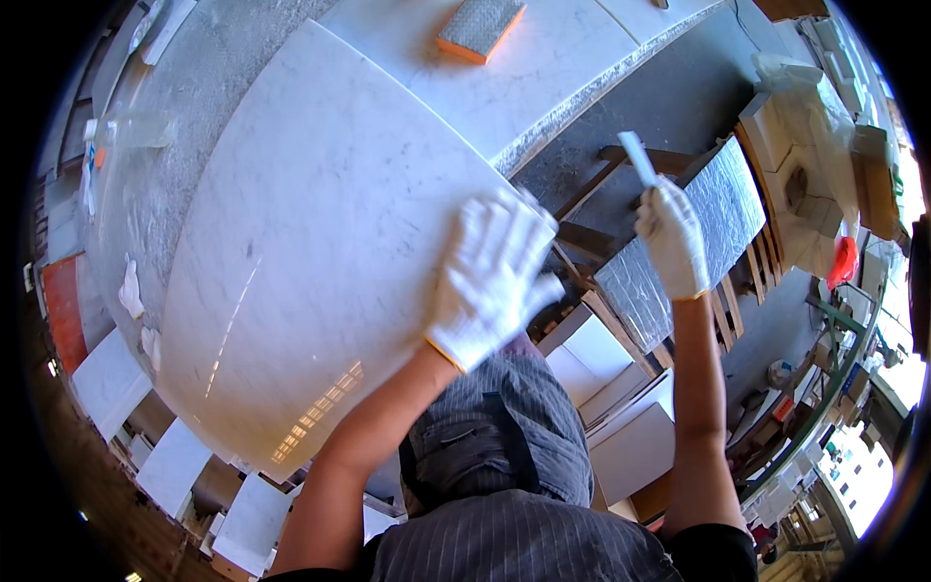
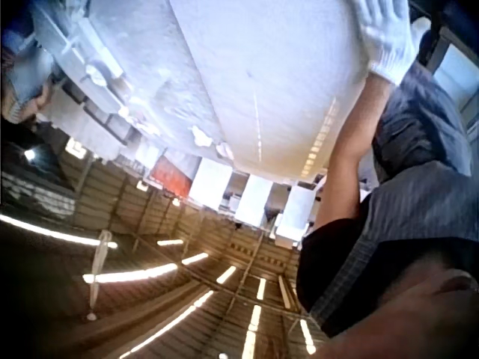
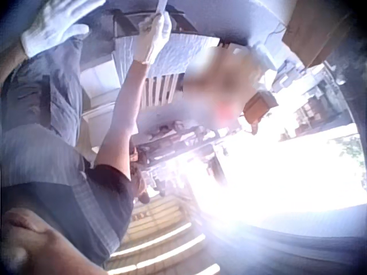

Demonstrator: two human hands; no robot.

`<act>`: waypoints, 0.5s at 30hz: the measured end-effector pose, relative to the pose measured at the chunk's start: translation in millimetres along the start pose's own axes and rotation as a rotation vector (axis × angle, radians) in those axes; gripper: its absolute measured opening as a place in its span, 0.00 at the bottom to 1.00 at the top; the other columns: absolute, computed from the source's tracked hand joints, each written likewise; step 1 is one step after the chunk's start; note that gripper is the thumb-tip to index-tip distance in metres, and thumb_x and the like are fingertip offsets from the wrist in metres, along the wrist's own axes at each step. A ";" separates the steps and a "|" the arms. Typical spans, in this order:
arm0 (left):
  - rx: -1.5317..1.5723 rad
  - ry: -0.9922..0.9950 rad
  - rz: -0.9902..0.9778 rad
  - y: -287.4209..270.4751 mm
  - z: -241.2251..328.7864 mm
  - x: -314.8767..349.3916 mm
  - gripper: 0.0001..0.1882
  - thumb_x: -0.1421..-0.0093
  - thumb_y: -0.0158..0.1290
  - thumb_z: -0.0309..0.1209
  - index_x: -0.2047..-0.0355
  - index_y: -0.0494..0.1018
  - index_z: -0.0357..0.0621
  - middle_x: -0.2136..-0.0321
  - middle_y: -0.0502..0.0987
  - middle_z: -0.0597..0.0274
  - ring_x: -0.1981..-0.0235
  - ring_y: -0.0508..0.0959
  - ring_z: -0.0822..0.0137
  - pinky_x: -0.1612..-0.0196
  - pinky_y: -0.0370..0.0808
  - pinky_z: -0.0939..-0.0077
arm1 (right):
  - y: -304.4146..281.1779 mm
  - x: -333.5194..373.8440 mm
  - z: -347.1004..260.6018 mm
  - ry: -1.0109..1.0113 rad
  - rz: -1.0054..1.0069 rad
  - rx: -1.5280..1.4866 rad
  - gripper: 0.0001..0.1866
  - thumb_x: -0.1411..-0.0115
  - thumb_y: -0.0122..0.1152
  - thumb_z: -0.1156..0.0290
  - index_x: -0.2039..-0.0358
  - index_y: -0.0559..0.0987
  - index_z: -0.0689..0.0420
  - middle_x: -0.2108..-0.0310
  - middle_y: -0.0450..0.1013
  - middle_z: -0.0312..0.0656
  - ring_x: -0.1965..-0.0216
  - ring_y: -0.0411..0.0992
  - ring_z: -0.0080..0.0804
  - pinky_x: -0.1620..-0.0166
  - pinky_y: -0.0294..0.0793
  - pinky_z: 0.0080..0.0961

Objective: The person smooths the edges of a large white stone slab using a metal file and an orange sanding block. They repeatedly file and sand the edges, then lift and reposition the slab on a wooden rack.

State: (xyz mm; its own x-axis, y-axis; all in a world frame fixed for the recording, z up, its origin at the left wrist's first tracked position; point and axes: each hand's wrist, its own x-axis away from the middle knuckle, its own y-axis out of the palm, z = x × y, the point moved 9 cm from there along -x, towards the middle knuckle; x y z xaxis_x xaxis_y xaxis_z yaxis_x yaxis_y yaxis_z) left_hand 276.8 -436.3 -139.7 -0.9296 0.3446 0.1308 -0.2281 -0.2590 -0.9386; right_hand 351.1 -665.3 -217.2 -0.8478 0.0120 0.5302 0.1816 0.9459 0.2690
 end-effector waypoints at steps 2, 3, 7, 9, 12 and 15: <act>0.171 0.193 0.106 27.3 47.1 36.0 0.36 0.33 0.37 0.58 0.33 0.58 0.47 0.35 0.61 0.51 0.33 0.58 0.53 0.30 0.47 0.48 | 24.5 16.5 17.8 0.007 -0.062 0.088 0.13 0.34 0.57 0.69 0.52 0.76 0.61 0.67 0.74 0.38 0.71 0.71 0.20 0.68 0.74 0.19; 0.455 0.248 0.132 32.0 58.0 46.6 0.33 0.33 0.44 0.53 0.36 0.63 0.47 0.39 0.66 0.51 0.37 0.65 0.52 0.31 0.54 0.48 | 36.0 22.4 23.0 0.009 -0.092 0.147 0.13 0.33 0.56 0.70 0.51 0.77 0.62 0.67 0.74 0.38 0.71 0.71 0.20 0.67 0.74 0.19; 0.576 0.285 0.399 -11.4 46.5 77.6 0.19 0.38 0.55 0.37 0.49 0.73 0.43 0.50 0.75 0.54 0.47 0.74 0.55 0.39 0.67 0.52 | 96.7 30.6 12.7 -0.158 -0.301 0.604 0.13 0.36 0.59 0.71 0.53 0.79 0.62 0.65 0.76 0.39 0.68 0.74 0.22 0.63 0.76 0.20; 0.396 0.121 0.514 -31.0 11.6 90.8 0.18 0.42 0.57 0.34 0.53 0.73 0.42 0.55 0.75 0.52 0.51 0.75 0.53 0.45 0.70 0.51 | 121.7 26.5 2.4 -0.359 -0.398 0.722 0.12 0.36 0.58 0.73 0.53 0.80 0.60 0.64 0.77 0.40 0.66 0.74 0.25 0.61 0.76 0.22; 0.068 -0.220 0.395 -19.6 -47.5 127.2 0.22 0.40 0.55 0.36 0.47 0.72 0.42 0.46 0.72 0.49 0.42 0.68 0.46 0.37 0.60 0.46 | 149.4 28.2 -4.3 -0.587 -0.601 0.915 0.12 0.37 0.58 0.74 0.53 0.81 0.57 0.62 0.78 0.42 0.64 0.76 0.30 0.58 0.77 0.24; -0.082 -0.230 0.322 -2.7 -58.7 141.4 0.25 0.36 0.51 0.40 0.42 0.70 0.41 0.39 0.67 0.47 0.35 0.61 0.43 0.32 0.52 0.45 | 162.0 32.8 -0.7 -0.632 -0.740 1.064 0.13 0.36 0.56 0.74 0.53 0.82 0.55 0.60 0.78 0.45 0.61 0.77 0.37 0.55 0.77 0.27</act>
State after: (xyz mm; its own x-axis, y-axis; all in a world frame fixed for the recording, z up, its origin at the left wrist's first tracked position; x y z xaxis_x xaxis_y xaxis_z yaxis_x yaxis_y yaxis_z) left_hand 163.0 -333.9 -137.5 -0.9924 0.0440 -0.1149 0.1008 -0.2451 -0.9643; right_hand 353.0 -511.9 -155.7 -0.7073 -0.7065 0.0224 -0.6006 0.5840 -0.5460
